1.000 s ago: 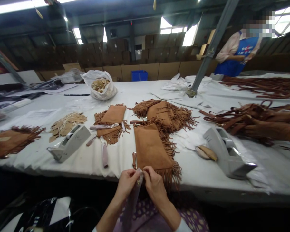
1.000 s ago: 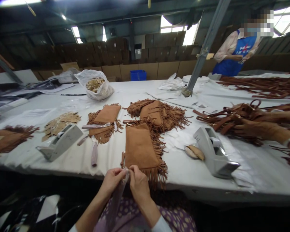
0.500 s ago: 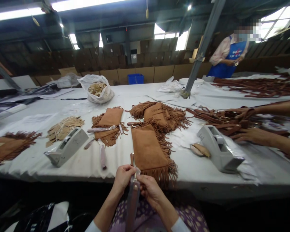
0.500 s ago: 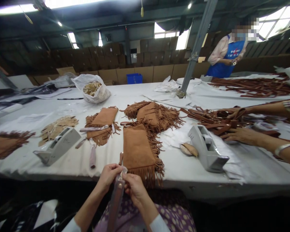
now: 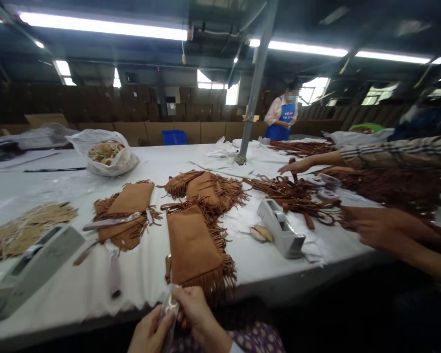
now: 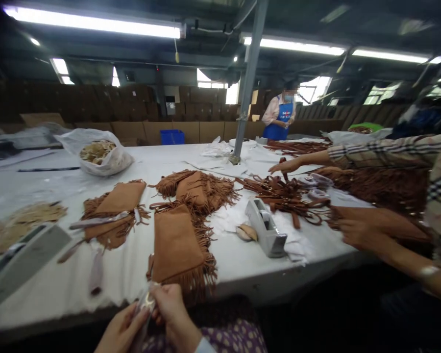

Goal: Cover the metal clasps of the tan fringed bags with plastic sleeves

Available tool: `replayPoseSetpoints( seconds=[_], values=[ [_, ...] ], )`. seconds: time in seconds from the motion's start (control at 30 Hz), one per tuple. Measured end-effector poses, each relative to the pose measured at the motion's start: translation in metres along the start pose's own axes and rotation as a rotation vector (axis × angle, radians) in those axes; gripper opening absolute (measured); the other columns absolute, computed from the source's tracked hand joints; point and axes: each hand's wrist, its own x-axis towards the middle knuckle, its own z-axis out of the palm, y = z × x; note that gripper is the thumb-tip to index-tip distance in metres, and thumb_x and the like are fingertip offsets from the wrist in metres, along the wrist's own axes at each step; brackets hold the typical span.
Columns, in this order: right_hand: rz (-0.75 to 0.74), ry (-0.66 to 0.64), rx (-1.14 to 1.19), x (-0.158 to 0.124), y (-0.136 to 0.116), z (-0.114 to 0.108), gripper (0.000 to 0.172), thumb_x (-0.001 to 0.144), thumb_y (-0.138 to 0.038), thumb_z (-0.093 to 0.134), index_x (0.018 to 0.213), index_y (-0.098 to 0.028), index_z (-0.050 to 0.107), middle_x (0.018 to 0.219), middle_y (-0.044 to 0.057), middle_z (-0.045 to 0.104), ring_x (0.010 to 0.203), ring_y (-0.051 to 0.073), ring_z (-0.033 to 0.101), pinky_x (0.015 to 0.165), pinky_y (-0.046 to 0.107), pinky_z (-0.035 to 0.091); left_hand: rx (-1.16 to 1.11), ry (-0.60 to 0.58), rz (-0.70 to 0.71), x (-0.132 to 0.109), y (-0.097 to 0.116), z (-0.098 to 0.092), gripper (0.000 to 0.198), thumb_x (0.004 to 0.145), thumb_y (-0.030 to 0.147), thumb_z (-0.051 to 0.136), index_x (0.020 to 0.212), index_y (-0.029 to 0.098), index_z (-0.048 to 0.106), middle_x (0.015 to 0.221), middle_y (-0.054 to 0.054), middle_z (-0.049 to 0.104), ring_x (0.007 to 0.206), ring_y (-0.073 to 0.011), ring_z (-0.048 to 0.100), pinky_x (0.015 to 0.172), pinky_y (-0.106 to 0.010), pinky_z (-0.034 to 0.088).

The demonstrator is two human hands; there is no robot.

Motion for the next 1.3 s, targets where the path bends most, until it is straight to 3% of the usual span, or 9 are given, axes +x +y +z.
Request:
replayPoseSetpoints(
  seconds=[0.07,0.13,0.27,0.4,0.63,0.77,0.93,1.13,1.3],
  values=[
    [-0.012,0.026,-0.014,0.006,-0.003,-0.001,0.045,0.072,-0.053,0.064,0.049,-0.016,0.053,0.03,-0.004,0.042,0.026,0.005,0.033,0.028,0.016,0.019,0.03,-0.036,0.058,-0.007,0.014,0.001,0.038,0.068,0.054,0.067,0.075,0.017,0.068,0.07,-0.005,0.068,0.07,-0.0211,0.06,0.065,-0.027,0.045],
    [-0.033,0.039,-0.015,0.012,-0.004,-0.004,0.048,0.074,-0.057,0.059,0.052,-0.015,0.053,0.034,-0.004,0.046,0.027,0.005,0.034,0.028,0.016,0.02,-0.049,-0.05,-0.005,-0.009,0.02,0.001,0.041,0.07,0.056,0.064,0.077,0.015,0.066,0.059,-0.002,0.063,0.052,-0.0147,0.054,0.05,-0.023,0.039],
    [-0.014,-0.07,-0.056,0.008,0.002,-0.01,0.052,0.071,-0.064,0.059,0.064,-0.012,0.06,0.047,0.0,0.057,0.032,0.005,0.041,0.031,0.016,0.024,-0.326,0.006,-0.182,-0.005,0.007,0.001,0.045,0.068,0.058,0.065,0.073,0.014,0.062,0.051,0.0,0.06,0.038,-0.0103,0.047,0.041,-0.02,0.031],
    [0.023,-0.236,-0.064,-0.005,0.014,-0.009,0.049,0.063,-0.06,0.069,0.061,-0.012,0.061,0.043,-0.001,0.054,0.034,0.005,0.04,0.034,0.017,0.023,-0.465,0.031,-0.169,0.001,-0.007,0.003,0.044,0.061,0.053,0.074,0.067,0.011,0.063,0.05,0.001,0.058,0.042,-0.0083,0.048,0.045,-0.019,0.034],
    [-0.004,-0.187,0.021,-0.001,0.02,-0.003,0.037,0.061,-0.046,0.072,0.054,-0.013,0.058,0.037,-0.006,0.045,0.033,0.003,0.033,0.036,0.018,0.02,-0.403,0.116,-0.215,-0.004,-0.005,0.008,0.052,0.062,0.064,0.068,0.068,0.013,0.062,0.049,0.0,0.059,0.038,-0.0108,0.05,0.04,-0.021,0.037],
    [0.02,-0.185,0.028,-0.004,0.016,-0.004,0.029,0.062,-0.039,0.072,0.057,-0.013,0.061,0.036,-0.006,0.045,0.033,0.004,0.033,0.035,0.018,0.021,-0.354,0.177,-0.178,-0.006,-0.008,0.007,0.049,0.055,0.058,0.075,0.065,0.012,0.064,0.046,0.003,0.054,0.036,-0.0074,0.042,0.039,-0.021,0.035],
    [0.086,-0.192,0.047,-0.003,0.009,0.003,0.021,0.062,-0.031,0.07,0.059,-0.014,0.058,0.037,-0.007,0.045,0.032,0.004,0.033,0.033,0.016,0.02,-0.273,0.205,-0.102,-0.007,-0.004,0.004,0.04,0.06,0.051,0.074,0.063,0.011,0.069,0.049,0.001,0.057,0.044,-0.0088,0.043,0.045,-0.02,0.034],
    [0.115,-0.103,0.122,0.008,0.004,0.013,0.034,0.074,-0.038,0.058,0.05,-0.018,0.044,0.036,-0.008,0.037,0.03,0.002,0.026,0.031,0.015,0.015,-0.136,0.197,-0.008,-0.011,0.004,0.004,0.035,0.066,0.046,0.071,0.071,0.011,0.075,0.061,-0.002,0.066,0.057,-0.0138,0.052,0.056,-0.022,0.038],
    [0.114,-0.2,0.099,0.002,0.0,0.004,0.041,0.073,-0.052,0.06,0.061,-0.014,0.057,0.047,-0.003,0.051,0.034,0.004,0.038,0.032,0.015,0.025,-0.221,0.253,-0.107,-0.01,-0.003,0.002,0.039,0.06,0.05,0.072,0.064,0.012,0.072,0.045,0.003,0.054,0.041,-0.0081,0.038,0.042,-0.02,0.028]
  ],
)
